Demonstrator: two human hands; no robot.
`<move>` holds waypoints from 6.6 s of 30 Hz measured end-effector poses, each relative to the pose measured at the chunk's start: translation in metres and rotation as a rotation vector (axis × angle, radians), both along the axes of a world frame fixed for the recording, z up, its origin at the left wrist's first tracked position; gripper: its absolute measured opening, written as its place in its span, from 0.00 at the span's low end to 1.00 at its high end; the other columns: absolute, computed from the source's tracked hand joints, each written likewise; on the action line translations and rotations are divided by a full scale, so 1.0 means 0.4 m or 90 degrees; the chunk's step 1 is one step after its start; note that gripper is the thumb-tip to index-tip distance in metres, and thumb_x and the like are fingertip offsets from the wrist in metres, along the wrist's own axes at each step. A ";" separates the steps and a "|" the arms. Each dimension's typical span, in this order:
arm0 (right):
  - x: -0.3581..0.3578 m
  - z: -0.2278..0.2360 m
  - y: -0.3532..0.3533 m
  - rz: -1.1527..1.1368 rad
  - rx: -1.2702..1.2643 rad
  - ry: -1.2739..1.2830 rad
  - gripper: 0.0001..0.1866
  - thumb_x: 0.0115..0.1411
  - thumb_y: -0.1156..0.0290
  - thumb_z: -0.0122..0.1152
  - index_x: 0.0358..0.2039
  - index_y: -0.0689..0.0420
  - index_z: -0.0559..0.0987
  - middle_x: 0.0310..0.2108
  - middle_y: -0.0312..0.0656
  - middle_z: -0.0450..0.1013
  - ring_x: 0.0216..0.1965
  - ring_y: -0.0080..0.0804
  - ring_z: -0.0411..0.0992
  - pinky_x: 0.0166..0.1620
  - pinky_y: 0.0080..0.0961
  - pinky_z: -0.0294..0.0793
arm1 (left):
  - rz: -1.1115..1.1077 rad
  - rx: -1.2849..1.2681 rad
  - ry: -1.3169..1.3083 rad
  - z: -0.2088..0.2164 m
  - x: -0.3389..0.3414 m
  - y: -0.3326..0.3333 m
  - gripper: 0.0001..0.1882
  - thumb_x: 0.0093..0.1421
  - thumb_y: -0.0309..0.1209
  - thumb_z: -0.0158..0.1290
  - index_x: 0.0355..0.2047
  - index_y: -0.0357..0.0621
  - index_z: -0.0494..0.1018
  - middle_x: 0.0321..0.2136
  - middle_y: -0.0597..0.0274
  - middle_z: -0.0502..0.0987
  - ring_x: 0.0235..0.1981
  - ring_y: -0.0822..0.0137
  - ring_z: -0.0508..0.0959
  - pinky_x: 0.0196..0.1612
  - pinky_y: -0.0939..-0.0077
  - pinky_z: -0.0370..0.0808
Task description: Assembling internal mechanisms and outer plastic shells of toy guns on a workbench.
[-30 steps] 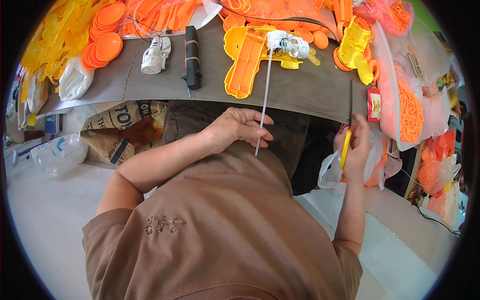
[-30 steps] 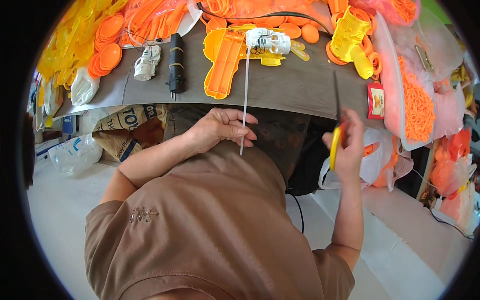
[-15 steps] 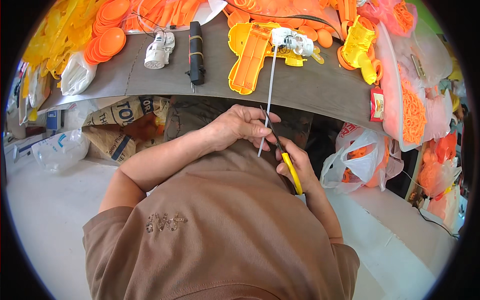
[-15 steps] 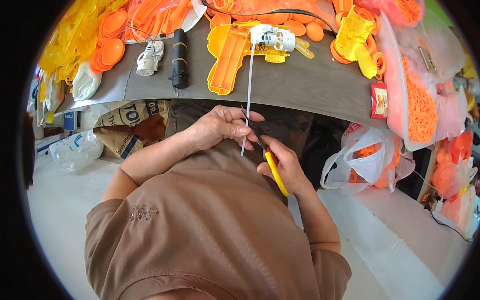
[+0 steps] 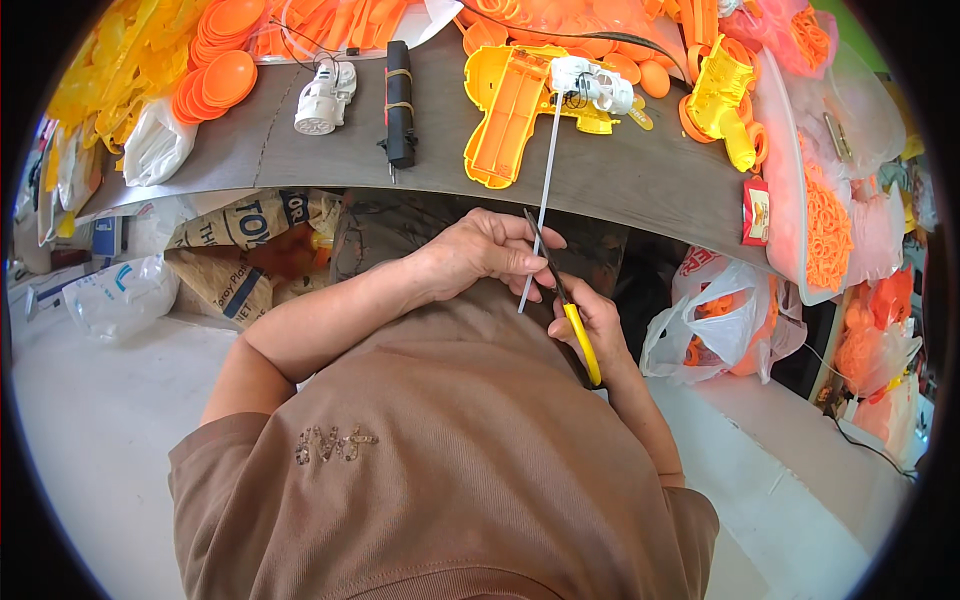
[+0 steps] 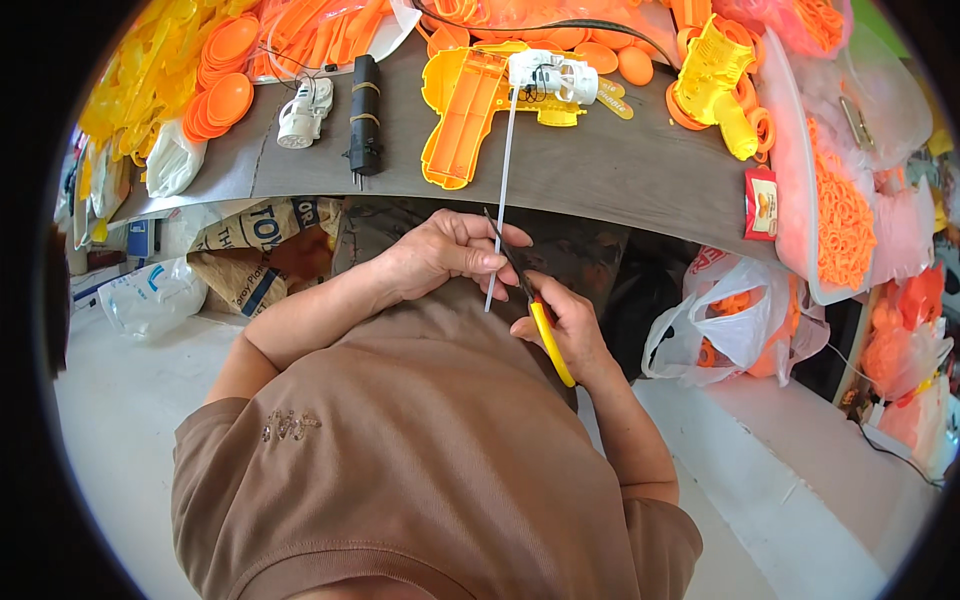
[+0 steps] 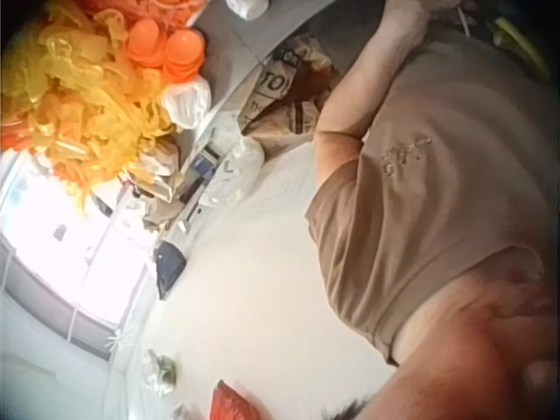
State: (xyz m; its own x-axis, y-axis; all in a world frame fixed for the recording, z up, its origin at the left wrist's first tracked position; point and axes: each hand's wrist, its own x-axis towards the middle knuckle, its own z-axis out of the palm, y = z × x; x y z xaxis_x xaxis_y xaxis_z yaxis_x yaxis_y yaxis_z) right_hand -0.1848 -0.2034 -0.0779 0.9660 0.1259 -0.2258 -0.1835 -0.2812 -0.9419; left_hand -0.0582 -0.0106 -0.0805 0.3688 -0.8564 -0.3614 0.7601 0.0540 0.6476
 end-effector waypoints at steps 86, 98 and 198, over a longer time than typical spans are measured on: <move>0.396 0.339 -0.892 -0.435 -0.647 -0.125 0.11 0.54 0.70 0.55 0.35 0.62 0.78 0.22 0.39 0.73 0.18 0.22 0.69 0.21 0.20 0.67 | 0.081 0.045 -1.098 0.156 0.174 -0.120 0.10 0.43 0.22 0.62 0.27 0.39 0.74 0.21 0.60 0.71 0.27 0.59 0.72 0.37 0.67 0.68; 0.504 0.186 -0.950 -0.526 -0.913 -0.028 0.24 0.50 0.51 0.59 0.24 0.65 0.79 0.25 0.57 0.76 0.31 0.53 0.75 0.35 0.42 0.72 | 0.169 0.045 -1.039 0.133 0.152 -0.139 0.10 0.43 0.21 0.62 0.28 0.38 0.74 0.22 0.59 0.72 0.28 0.59 0.73 0.38 0.66 0.69; 0.284 0.177 0.017 -0.089 -0.154 -0.455 0.07 0.51 0.87 0.58 0.31 0.65 0.73 0.34 0.43 0.69 0.31 0.35 0.71 0.32 0.26 0.72 | 0.207 0.109 -1.143 0.190 0.156 -0.062 0.21 0.40 0.26 0.63 0.37 0.36 0.73 0.30 0.56 0.75 0.33 0.57 0.74 0.43 0.61 0.67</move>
State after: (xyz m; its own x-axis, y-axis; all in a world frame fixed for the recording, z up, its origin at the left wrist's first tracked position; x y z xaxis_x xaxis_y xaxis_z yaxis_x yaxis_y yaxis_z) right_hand -0.0714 -0.1966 -0.0072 0.8908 0.0182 0.4541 0.3979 -0.5141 -0.7599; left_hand 0.0043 -0.0353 -0.0046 0.4886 -0.6807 0.5458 -0.8030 -0.1062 0.5864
